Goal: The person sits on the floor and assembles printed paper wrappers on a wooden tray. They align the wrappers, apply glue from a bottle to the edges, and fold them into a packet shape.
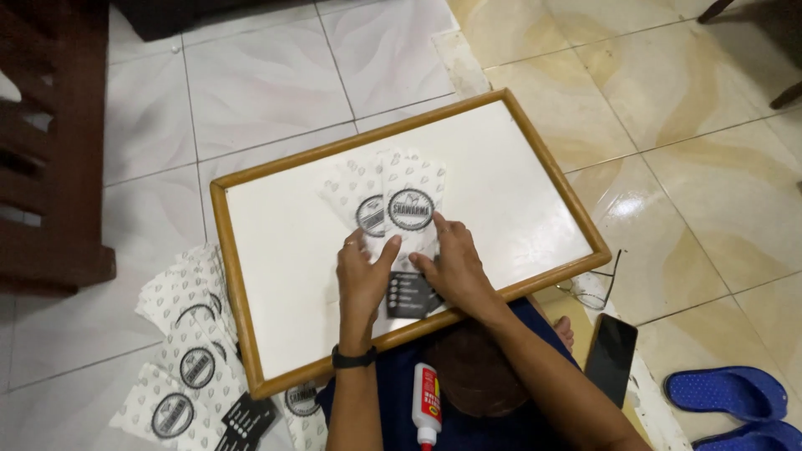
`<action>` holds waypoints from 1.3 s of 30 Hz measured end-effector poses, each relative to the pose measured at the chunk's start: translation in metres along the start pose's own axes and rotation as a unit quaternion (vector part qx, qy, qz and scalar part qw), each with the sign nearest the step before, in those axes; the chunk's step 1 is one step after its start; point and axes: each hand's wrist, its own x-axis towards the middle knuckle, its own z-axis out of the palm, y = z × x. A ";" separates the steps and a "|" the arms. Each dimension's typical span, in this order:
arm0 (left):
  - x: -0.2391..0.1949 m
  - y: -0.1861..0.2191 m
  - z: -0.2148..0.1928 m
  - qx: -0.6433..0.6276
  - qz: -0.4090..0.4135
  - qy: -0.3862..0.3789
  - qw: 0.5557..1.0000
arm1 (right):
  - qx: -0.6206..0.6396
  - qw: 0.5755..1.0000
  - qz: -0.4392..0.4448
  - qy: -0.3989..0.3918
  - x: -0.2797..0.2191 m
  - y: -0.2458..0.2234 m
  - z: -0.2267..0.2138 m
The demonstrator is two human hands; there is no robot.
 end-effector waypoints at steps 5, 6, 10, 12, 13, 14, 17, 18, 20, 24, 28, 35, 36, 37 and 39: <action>-0.001 -0.003 0.007 -0.110 -0.020 -0.013 0.994 | 0.116 0.992 0.037 0.009 0.011 -0.010 -0.002; 0.000 -0.007 0.007 -0.129 -0.022 -0.012 0.991 | 0.153 0.987 0.054 0.016 0.012 -0.007 -0.002; -0.009 -0.003 0.001 -0.156 -0.024 -0.020 0.987 | 0.128 0.989 0.079 0.012 0.035 0.025 0.014; -0.011 -0.004 0.002 -0.169 -0.026 -0.030 0.985 | 0.095 0.994 0.062 0.008 0.046 0.038 0.023; -0.010 -0.008 0.004 -0.168 -0.030 -0.029 0.985 | 0.095 0.993 0.063 0.004 0.037 0.023 0.016; -0.008 -0.011 0.006 -0.198 -0.018 -0.026 0.980 | 0.104 0.994 0.045 0.002 0.030 0.007 0.008; -0.002 -0.023 0.014 -0.247 0.002 -0.016 0.969 | 0.088 0.996 0.002 -0.016 0.019 -0.014 -0.004; 0.001 -0.027 0.018 -0.267 0.013 -0.011 0.963 | 0.064 0.997 -0.025 -0.028 0.018 -0.017 -0.007; -0.002 -0.026 0.022 -0.295 0.013 -0.003 0.955 | 0.053 0.997 -0.031 -0.043 0.012 -0.039 -0.019; 0.000 -0.023 0.027 -0.381 -0.010 0.032 0.924 | -0.020 0.993 -0.111 -0.035 0.000 -0.065 -0.043; 0.023 -0.041 0.039 -0.582 -0.048 0.017 0.812 | -0.131 0.959 -0.253 -0.005 -0.013 -0.082 -0.060; 0.053 -0.073 0.050 -0.736 -0.088 -0.005 0.671 | -0.118 0.940 -0.302 0.110 -0.012 -0.041 -0.053; 0.048 -0.063 0.048 -0.736 -0.073 -0.013 0.673 | -0.078 0.928 -0.323 0.168 -0.011 -0.036 -0.049; 0.049 -0.065 0.047 -0.736 -0.073 -0.013 0.673 | -0.079 0.928 -0.323 0.167 -0.011 -0.033 -0.049; 0.049 -0.071 0.046 -0.755 -0.083 -0.020 0.651 | -0.006 0.918 -0.349 0.189 -0.011 -0.028 -0.048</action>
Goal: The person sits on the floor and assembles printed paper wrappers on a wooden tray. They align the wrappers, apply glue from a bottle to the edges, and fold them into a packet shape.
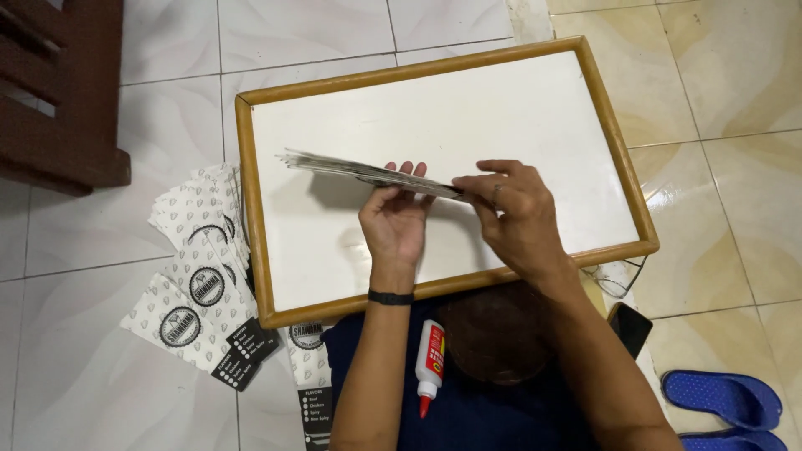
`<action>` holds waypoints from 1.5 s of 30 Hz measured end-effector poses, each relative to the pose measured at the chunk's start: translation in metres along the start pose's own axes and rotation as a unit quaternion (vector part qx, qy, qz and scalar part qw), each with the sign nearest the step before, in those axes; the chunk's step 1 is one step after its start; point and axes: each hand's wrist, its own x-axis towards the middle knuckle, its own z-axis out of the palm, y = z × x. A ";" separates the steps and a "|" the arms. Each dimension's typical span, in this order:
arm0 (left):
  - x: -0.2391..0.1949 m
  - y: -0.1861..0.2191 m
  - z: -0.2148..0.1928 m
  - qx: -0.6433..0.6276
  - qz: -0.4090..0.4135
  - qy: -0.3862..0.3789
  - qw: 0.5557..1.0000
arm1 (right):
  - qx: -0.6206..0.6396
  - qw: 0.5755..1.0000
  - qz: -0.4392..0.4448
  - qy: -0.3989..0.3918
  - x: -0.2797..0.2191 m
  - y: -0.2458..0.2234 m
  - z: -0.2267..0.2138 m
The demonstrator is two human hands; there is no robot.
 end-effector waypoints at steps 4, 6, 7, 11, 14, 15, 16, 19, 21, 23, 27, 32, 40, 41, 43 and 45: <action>0.001 0.007 -0.006 -0.012 0.014 -0.004 1.000 | 0.037 0.998 0.039 -0.009 -0.010 0.019 -0.015; -0.001 0.006 -0.006 -0.011 0.022 -0.017 1.000 | 0.105 0.986 0.112 -0.069 -0.015 0.021 -0.021; -0.002 0.004 -0.005 -0.013 0.022 -0.017 1.000 | 0.105 0.986 0.111 -0.070 -0.021 0.027 -0.013; -0.012 -0.012 -0.002 0.000 0.018 -0.045 0.999 | 0.220 0.962 0.163 -0.004 -0.042 0.049 0.018; -0.014 -0.001 -0.001 0.007 0.027 -0.074 0.997 | 0.269 0.949 0.157 0.051 -0.037 0.054 0.017; -0.013 0.005 -0.002 0.008 0.043 -0.080 0.996 | 0.271 0.950 0.148 0.053 -0.034 0.054 0.011; -0.005 0.024 -0.019 0.008 0.041 -0.080 0.996 | 0.269 0.950 0.149 0.054 -0.032 0.054 0.003; -0.003 0.069 -0.030 0.095 0.205 -0.026 0.974 | 0.255 0.955 0.149 0.016 -0.029 0.058 -0.013; -0.033 0.081 0.009 0.438 0.381 -0.058 0.812 | 0.276 0.940 0.201 -0.004 -0.033 0.065 -0.014; -0.043 0.081 0.024 0.485 0.343 -0.086 0.799 | 0.302 0.931 0.205 -0.003 -0.039 0.069 -0.009; -0.051 0.078 0.043 0.597 0.338 -0.109 0.719 | 0.359 0.918 0.168 0.019 -0.036 0.061 -0.012; -0.039 0.078 0.025 0.570 0.330 -0.125 0.742 | 0.380 0.907 0.174 0.046 -0.047 0.081 -0.027; -0.050 0.081 0.027 0.591 0.354 -0.139 0.711 | 0.270 0.923 0.274 0.034 -0.054 0.087 -0.035; -0.051 0.082 0.026 0.597 0.352 -0.157 0.703 | 0.262 0.921 0.285 0.038 -0.056 0.089 -0.034; -0.052 0.083 0.023 0.604 0.349 -0.175 0.695 | 0.254 0.919 0.297 0.041 -0.059 0.092 -0.034; -0.053 0.084 0.023 0.626 0.348 -0.178 0.675 | 0.262 0.905 0.332 0.051 -0.061 0.095 -0.035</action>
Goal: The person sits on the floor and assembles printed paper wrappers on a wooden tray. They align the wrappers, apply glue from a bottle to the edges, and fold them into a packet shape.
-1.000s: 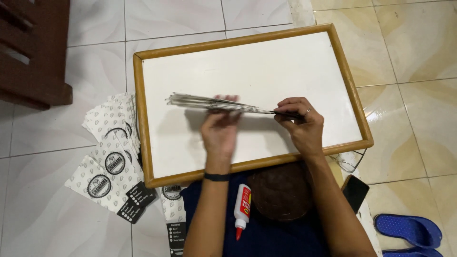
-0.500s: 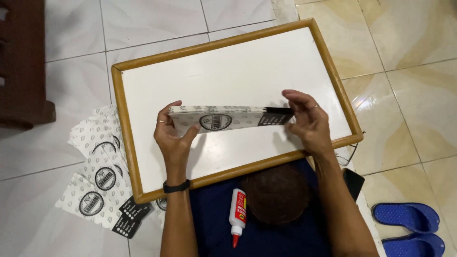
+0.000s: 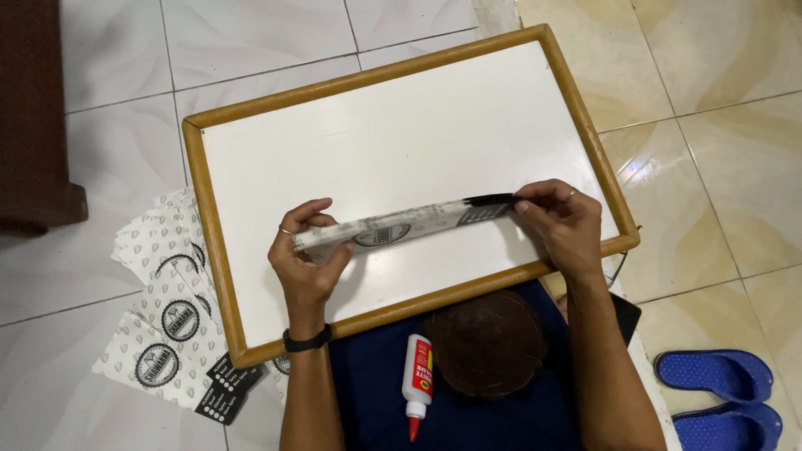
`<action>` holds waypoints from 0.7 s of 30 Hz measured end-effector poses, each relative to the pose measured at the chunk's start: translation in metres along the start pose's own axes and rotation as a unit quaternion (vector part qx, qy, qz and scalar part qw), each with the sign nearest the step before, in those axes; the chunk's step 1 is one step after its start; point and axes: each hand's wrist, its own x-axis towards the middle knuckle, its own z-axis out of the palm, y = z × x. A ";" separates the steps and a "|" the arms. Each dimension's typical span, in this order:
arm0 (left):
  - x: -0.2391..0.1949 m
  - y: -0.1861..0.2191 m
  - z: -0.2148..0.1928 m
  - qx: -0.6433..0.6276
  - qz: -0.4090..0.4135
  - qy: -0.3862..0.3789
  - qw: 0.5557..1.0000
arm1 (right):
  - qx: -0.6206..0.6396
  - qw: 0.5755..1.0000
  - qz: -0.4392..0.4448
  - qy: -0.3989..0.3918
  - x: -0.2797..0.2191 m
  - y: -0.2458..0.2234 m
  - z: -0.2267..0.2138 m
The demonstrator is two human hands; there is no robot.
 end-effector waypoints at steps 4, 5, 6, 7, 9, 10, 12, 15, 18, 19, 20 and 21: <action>0.001 0.010 0.005 0.015 0.022 -0.005 1.000 | 0.019 1.000 -0.013 0.014 -0.002 -0.013 0.004; 0.002 0.011 0.004 0.011 0.022 -0.008 1.000 | 0.029 0.999 -0.016 0.014 -0.004 -0.018 0.006; 0.002 0.011 0.003 0.007 0.023 -0.011 1.000 | 0.039 0.999 -0.019 0.014 -0.006 -0.023 0.009; 0.000 0.009 0.003 0.007 0.022 -0.012 1.000 | 0.039 0.999 -0.018 0.014 -0.007 -0.020 0.007; 0.000 0.006 0.002 0.005 0.026 -0.023 0.999 | 0.019 0.999 -0.038 0.012 -0.005 -0.016 0.004; 0.000 0.005 0.002 0.005 0.025 -0.024 0.999 | 0.019 0.999 -0.037 0.012 -0.005 -0.013 0.003; 0.000 0.002 0.002 0.014 0.034 -0.032 0.999 | -0.018 0.998 -0.057 -0.001 -0.004 -0.008 0.001; 0.001 0.007 0.002 0.025 0.036 -0.034 0.998 | -0.029 0.997 -0.067 0.011 -0.006 -0.005 -0.003; 0.001 0.006 0.002 0.016 0.032 -0.030 0.999 | -0.020 0.997 -0.071 0.017 -0.003 -0.005 -0.007; 0.000 0.006 0.001 0.016 0.032 -0.030 0.999 | -0.020 0.997 -0.070 0.017 -0.004 -0.007 -0.007; 0.000 0.006 0.001 0.016 0.029 -0.030 0.999 | 0.005 0.998 -0.062 0.007 -0.005 -0.009 -0.006; -0.001 0.006 0.001 0.015 0.026 -0.029 0.999 | 0.029 0.998 -0.054 -0.002 -0.005 -0.011 -0.005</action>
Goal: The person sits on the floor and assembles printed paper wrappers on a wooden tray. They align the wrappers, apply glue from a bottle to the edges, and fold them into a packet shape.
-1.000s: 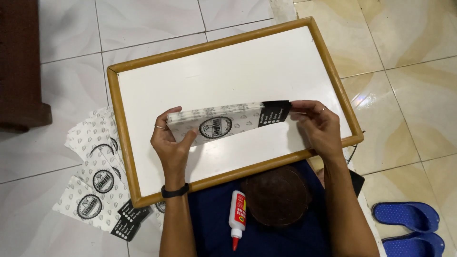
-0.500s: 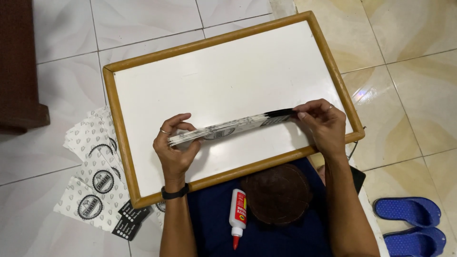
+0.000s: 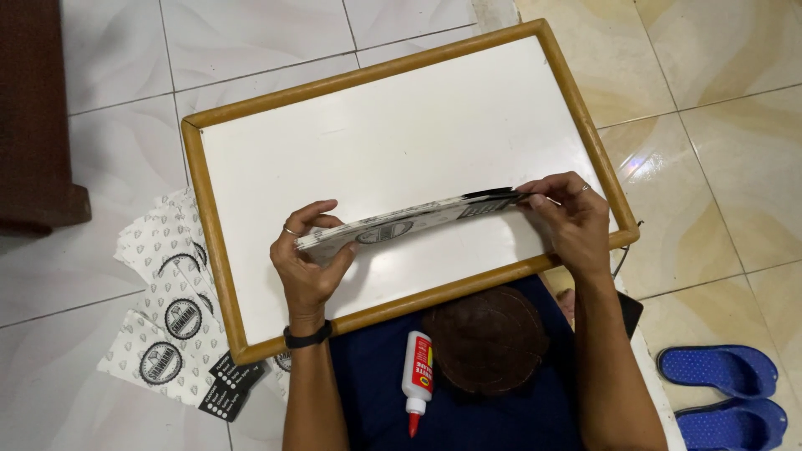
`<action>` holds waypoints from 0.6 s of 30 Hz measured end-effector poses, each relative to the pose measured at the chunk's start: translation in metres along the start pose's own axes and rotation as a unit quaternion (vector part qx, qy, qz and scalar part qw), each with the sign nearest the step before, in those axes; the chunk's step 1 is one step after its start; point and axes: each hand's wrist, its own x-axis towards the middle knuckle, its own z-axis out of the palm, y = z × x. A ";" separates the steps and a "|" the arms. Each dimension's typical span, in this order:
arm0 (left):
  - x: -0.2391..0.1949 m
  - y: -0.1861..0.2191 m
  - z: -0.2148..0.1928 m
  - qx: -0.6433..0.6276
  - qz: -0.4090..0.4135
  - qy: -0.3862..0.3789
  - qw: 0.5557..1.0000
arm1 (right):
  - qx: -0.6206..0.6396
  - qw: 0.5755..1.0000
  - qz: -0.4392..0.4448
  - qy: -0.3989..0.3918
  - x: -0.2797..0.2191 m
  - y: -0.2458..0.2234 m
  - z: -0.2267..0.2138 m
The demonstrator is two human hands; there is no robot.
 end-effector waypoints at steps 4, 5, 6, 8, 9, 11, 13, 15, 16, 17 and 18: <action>0.000 0.002 -0.001 -0.002 0.000 -0.001 1.000 | -0.022 1.000 -0.017 -0.001 0.000 0.000 0.003; 0.000 0.002 -0.001 -0.005 -0.001 -0.006 1.000 | -0.023 1.000 -0.018 0.011 0.000 0.000 0.005; 0.000 0.003 -0.001 -0.008 -0.001 -0.010 1.000 | -0.024 0.999 -0.019 0.023 0.000 0.001 0.008; 0.000 0.001 0.000 -0.007 -0.001 -0.011 1.000 | -0.031 0.999 -0.023 0.032 0.001 0.005 0.009; 0.000 0.001 0.000 -0.005 0.000 -0.012 1.000 | -0.037 0.998 -0.029 0.041 0.002 0.007 0.009; -0.001 0.001 0.000 -0.005 0.001 -0.013 1.000 | -0.046 0.998 -0.027 0.046 0.000 0.008 0.011; 0.000 0.000 0.000 -0.004 0.002 -0.014 1.000 | -0.055 0.997 -0.026 0.050 -0.001 0.010 0.013; -0.001 -0.002 0.000 -0.004 0.004 -0.011 1.000 | -0.048 0.998 -0.020 0.039 -0.001 0.012 0.013; -0.001 -0.001 0.000 -0.004 0.003 -0.011 1.000 | -0.048 0.998 -0.019 0.039 -0.002 0.010 0.014; 0.000 0.000 0.000 -0.005 0.003 -0.012 1.000 | -0.036 0.998 -0.004 0.045 -0.002 0.007 0.014; 0.001 0.001 0.001 -0.006 0.004 -0.012 1.000 | -0.025 0.998 0.010 0.052 -0.001 0.004 0.014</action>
